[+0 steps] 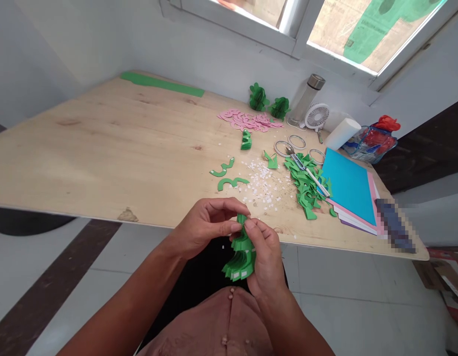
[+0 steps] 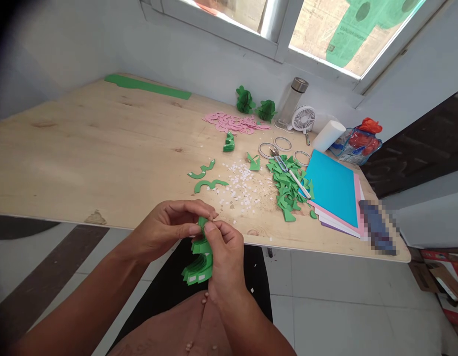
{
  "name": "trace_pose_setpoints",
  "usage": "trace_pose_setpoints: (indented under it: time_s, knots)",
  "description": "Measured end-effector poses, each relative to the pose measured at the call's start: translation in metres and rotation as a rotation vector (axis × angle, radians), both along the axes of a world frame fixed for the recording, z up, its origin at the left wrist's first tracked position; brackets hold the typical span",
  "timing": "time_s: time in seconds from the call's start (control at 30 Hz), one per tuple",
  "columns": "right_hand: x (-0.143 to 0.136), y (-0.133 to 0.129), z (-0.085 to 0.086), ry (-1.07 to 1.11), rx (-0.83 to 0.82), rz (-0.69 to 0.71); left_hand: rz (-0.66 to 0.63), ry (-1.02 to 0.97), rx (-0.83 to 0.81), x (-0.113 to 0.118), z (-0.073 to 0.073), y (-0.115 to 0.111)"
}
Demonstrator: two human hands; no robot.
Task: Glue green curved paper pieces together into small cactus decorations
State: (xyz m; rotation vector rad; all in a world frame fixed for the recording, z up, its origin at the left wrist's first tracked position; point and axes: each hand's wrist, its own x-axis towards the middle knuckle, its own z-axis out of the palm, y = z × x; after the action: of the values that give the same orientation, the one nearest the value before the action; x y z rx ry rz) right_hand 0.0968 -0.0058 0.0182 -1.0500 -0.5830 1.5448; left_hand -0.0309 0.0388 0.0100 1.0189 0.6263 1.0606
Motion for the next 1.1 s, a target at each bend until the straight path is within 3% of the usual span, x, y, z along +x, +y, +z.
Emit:
trace_pose_setpoints:
  time_s: [0.37, 1.1]
  knots:
    - [-0.006, -0.001, -0.001, -0.015, -0.022, -0.073, 0.037, 0.079, 0.086, 0.001, 0.009, -0.001]
    - [-0.013, -0.004, -0.005, -0.001, -0.013, -0.137, 0.032, 0.057, 0.061, 0.002, 0.004, -0.003]
